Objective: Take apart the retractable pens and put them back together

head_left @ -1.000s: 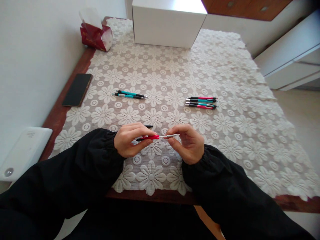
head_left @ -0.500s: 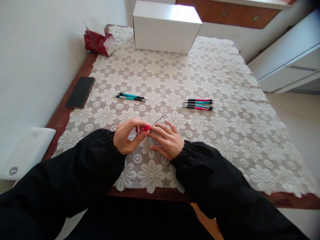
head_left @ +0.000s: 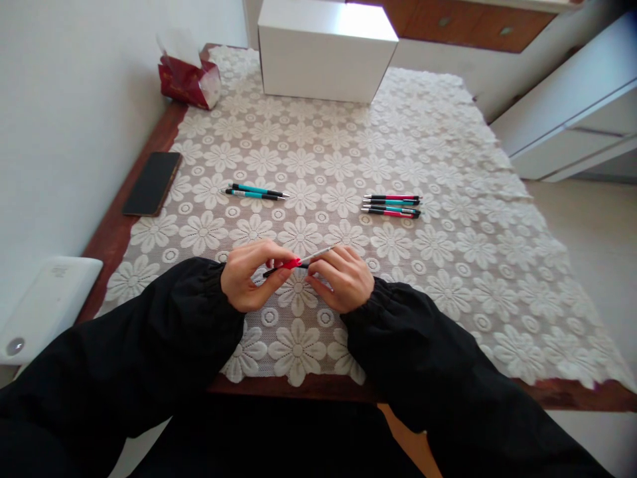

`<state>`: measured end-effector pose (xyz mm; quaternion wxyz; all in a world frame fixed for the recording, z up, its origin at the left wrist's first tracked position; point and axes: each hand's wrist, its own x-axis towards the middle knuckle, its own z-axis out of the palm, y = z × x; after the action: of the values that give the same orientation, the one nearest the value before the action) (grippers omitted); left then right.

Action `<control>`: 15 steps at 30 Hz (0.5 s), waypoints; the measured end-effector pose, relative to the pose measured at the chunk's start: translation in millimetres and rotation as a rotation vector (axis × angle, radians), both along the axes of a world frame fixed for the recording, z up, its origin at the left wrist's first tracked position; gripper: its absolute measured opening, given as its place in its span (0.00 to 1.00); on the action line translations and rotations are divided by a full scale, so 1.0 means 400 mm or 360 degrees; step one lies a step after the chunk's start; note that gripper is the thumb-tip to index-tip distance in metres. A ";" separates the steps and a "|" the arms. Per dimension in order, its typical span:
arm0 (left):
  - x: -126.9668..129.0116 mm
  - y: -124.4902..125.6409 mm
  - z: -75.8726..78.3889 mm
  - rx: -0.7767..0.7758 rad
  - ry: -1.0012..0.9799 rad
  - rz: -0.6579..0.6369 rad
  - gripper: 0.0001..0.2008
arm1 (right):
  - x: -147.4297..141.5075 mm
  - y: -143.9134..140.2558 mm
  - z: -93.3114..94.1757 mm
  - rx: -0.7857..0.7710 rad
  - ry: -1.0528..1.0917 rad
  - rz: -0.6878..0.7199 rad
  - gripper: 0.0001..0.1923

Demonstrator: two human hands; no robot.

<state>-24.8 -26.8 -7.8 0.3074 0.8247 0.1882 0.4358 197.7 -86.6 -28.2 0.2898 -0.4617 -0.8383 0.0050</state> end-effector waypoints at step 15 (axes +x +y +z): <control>0.002 -0.004 0.012 -0.0012 0.0162 -0.0023 0.06 | 0.050 0.015 0.004 -0.0363 0.0608 -0.0272 0.07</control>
<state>-24.1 -28.3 -3.1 0.3038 0.8459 0.1993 0.3904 217.7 -80.6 -26.6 0.3884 -0.5515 -0.7201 0.1625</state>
